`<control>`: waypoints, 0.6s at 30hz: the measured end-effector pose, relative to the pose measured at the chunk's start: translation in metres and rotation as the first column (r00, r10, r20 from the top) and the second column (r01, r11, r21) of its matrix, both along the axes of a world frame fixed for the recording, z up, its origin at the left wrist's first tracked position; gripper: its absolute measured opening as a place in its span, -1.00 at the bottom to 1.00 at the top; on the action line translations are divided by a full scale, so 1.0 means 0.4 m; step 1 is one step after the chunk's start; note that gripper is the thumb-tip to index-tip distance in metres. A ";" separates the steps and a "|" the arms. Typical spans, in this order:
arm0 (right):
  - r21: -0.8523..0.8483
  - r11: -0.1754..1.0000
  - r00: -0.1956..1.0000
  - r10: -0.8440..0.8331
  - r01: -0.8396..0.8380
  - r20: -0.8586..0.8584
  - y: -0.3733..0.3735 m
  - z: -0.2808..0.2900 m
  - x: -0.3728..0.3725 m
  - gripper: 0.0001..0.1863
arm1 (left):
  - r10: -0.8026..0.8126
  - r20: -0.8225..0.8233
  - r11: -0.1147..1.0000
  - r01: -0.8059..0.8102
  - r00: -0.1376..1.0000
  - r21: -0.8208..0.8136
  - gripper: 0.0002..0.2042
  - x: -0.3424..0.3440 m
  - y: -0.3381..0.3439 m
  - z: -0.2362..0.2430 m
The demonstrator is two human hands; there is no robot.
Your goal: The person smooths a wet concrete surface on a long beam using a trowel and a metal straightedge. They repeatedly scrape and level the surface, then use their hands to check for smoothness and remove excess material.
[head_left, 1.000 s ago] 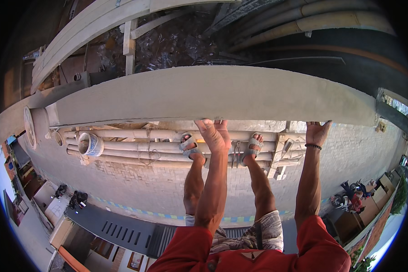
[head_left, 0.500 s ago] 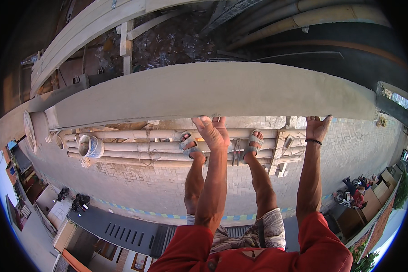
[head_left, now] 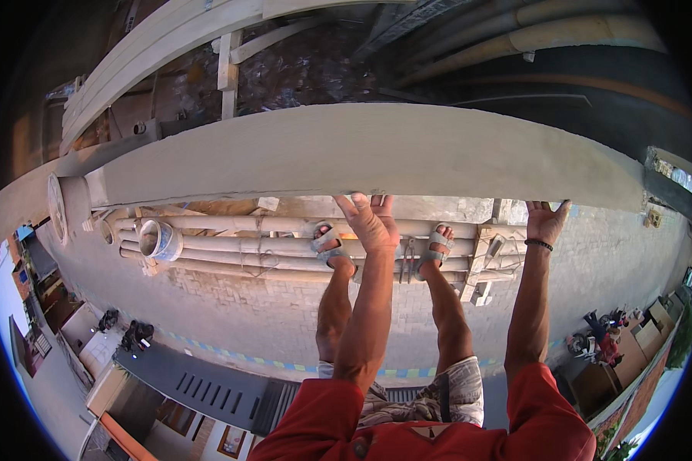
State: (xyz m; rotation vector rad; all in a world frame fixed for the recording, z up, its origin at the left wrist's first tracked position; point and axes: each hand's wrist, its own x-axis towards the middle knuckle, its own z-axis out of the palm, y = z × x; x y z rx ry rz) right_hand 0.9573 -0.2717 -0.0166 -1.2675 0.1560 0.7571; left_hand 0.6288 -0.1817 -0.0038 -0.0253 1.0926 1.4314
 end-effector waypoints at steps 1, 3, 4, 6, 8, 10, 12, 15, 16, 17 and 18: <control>-0.001 1.000 1.000 0.002 -0.002 -0.017 -0.001 -0.001 0.000 -0.16 | 0.005 -0.003 1.000 -0.005 1.000 -0.003 0.06 0.001 0.000 0.000; -0.011 1.000 1.000 -0.005 0.005 -0.013 -0.002 -0.002 0.002 -0.13 | 0.015 -0.008 1.000 -0.015 1.000 -0.007 0.08 0.003 -0.001 0.001; -0.003 1.000 1.000 0.009 -0.009 -0.020 -0.004 -0.003 0.002 -0.13 | 0.017 -0.008 1.000 -0.017 1.000 -0.007 0.09 0.003 -0.002 0.002; 0.000 1.000 1.000 0.007 -0.007 0.000 -0.005 -0.005 0.003 -0.11 | 0.017 -0.004 1.000 -0.017 1.000 0.002 0.11 0.003 -0.002 0.002; -0.001 1.000 1.000 0.015 -0.015 -0.010 -0.007 -0.007 0.005 -0.10 | 0.013 0.004 1.000 -0.013 1.000 0.001 0.12 0.001 -0.004 0.002; -0.004 1.000 1.000 0.015 -0.015 -0.014 -0.008 -0.007 0.005 -0.10 | -0.003 -0.007 1.000 0.003 1.000 -0.003 0.12 0.000 -0.003 0.003; -0.014 1.000 1.000 0.007 -0.007 -0.008 -0.007 -0.006 0.005 -0.10 | -0.026 -0.040 1.000 0.026 0.999 -0.009 0.12 0.001 -0.003 0.005; -0.024 1.000 1.000 0.007 -0.007 0.002 -0.005 -0.003 0.002 -0.10 | -0.029 -0.046 0.999 0.028 0.999 -0.015 0.14 0.002 -0.001 0.009; -0.023 1.000 1.000 0.005 -0.005 -0.013 -0.004 -0.003 0.001 -0.10 | -0.023 -0.042 1.000 0.023 0.999 -0.012 0.14 0.002 -0.001 0.009; -0.022 1.000 1.000 0.002 -0.002 -0.015 -0.003 -0.002 0.000 -0.10 | -0.022 -0.041 1.000 0.021 0.999 -0.006 0.14 0.002 -0.001 0.008; -0.023 1.000 1.000 -0.005 0.005 -0.006 -0.002 -0.002 0.000 -0.10 | -0.022 -0.044 1.000 0.022 0.999 -0.001 0.14 0.002 -0.001 0.007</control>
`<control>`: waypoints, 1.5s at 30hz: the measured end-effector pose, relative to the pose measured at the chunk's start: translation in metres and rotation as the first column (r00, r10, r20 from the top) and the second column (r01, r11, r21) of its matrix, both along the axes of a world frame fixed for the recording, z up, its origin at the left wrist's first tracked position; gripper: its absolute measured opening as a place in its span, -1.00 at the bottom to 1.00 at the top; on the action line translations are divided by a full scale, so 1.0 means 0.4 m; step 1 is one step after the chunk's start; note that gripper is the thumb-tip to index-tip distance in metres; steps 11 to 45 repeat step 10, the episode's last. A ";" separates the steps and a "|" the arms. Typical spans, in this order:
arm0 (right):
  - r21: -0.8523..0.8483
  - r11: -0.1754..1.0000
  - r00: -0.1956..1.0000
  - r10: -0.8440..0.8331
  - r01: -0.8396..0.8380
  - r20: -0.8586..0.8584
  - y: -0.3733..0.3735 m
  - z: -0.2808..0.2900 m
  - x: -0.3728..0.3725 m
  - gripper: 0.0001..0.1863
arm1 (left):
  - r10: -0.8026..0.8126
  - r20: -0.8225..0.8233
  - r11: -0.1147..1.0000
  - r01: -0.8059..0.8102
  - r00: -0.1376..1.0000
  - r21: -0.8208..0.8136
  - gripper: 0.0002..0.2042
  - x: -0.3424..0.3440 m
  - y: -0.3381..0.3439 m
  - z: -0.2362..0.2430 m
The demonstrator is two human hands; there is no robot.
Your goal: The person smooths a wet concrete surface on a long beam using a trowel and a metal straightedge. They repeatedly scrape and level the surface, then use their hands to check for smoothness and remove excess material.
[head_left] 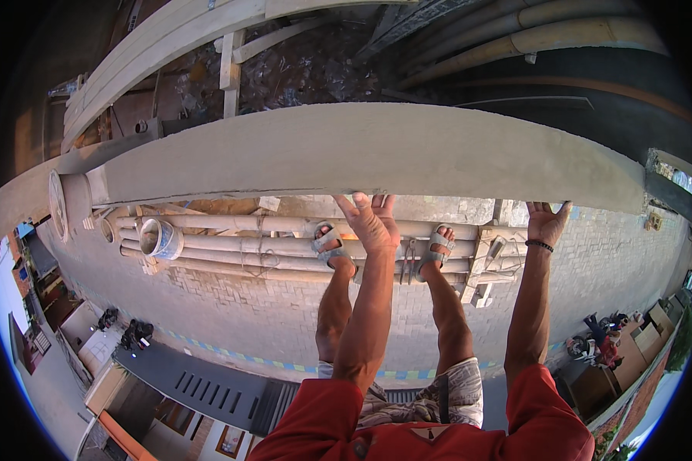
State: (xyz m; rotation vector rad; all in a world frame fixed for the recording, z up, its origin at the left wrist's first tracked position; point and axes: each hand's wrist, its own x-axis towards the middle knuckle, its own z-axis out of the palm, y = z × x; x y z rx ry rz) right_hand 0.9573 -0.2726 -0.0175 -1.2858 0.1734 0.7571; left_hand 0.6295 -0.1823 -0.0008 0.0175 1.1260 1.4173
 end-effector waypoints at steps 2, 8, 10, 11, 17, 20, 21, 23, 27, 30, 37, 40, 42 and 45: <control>0.003 1.000 1.000 0.007 -0.007 -0.012 -0.001 -0.002 0.001 -0.11 | 0.006 0.015 1.000 -0.006 1.000 0.012 0.12 -0.001 -0.003 -0.004; 0.036 0.998 0.999 0.045 -0.045 0.003 -0.015 -0.012 0.004 -0.11 | 0.030 0.055 1.000 -0.030 0.998 0.002 0.05 -0.009 -0.023 -0.034; 0.044 0.998 0.999 0.052 -0.053 0.005 -0.027 -0.013 0.007 -0.11 | 0.042 0.083 0.999 -0.043 0.996 0.011 0.04 -0.016 -0.034 -0.045; 0.044 0.998 0.999 0.052 -0.053 0.005 -0.027 -0.013 0.007 -0.11 | 0.042 0.083 0.999 -0.043 0.996 0.011 0.04 -0.016 -0.034 -0.045; 0.044 0.998 0.999 0.052 -0.053 0.005 -0.027 -0.013 0.007 -0.11 | 0.042 0.083 0.999 -0.043 0.996 0.011 0.04 -0.016 -0.034 -0.045; 0.044 0.998 0.999 0.052 -0.053 0.005 -0.027 -0.013 0.007 -0.11 | 0.042 0.083 0.999 -0.043 0.996 0.011 0.04 -0.016 -0.034 -0.045; 0.044 0.998 0.999 0.052 -0.053 0.005 -0.027 -0.013 0.007 -0.11 | 0.042 0.083 0.999 -0.043 0.996 0.011 0.04 -0.016 -0.034 -0.045; 0.044 0.998 0.999 0.052 -0.053 0.005 -0.027 -0.013 0.007 -0.11 | 0.042 0.083 0.999 -0.043 0.996 0.011 0.04 -0.016 -0.034 -0.045; 0.044 0.998 0.999 0.052 -0.053 0.005 -0.027 -0.013 0.007 -0.11 | 0.042 0.083 0.999 -0.043 0.996 0.011 0.04 -0.016 -0.034 -0.045; 0.044 0.998 0.999 0.052 -0.053 0.005 -0.027 -0.013 0.007 -0.11 | 0.042 0.083 0.999 -0.043 0.996 0.011 0.04 -0.016 -0.034 -0.045; 0.044 0.998 0.999 0.052 -0.053 0.005 -0.027 -0.013 0.007 -0.11 | 0.042 0.083 0.999 -0.043 0.996 0.011 0.04 -0.016 -0.034 -0.045; 0.044 0.998 0.999 0.052 -0.053 0.005 -0.027 -0.013 0.007 -0.11 | 0.042 0.083 0.999 -0.043 0.996 0.011 0.04 -0.016 -0.034 -0.045; 0.044 0.998 0.999 0.052 -0.053 0.005 -0.027 -0.013 0.007 -0.11 | 0.042 0.083 0.999 -0.043 0.996 0.011 0.04 -0.016 -0.034 -0.045; 0.044 0.998 0.999 0.052 -0.053 0.005 -0.027 -0.013 0.007 -0.11 | 0.042 0.083 0.999 -0.043 0.996 0.011 0.04 -0.016 -0.034 -0.045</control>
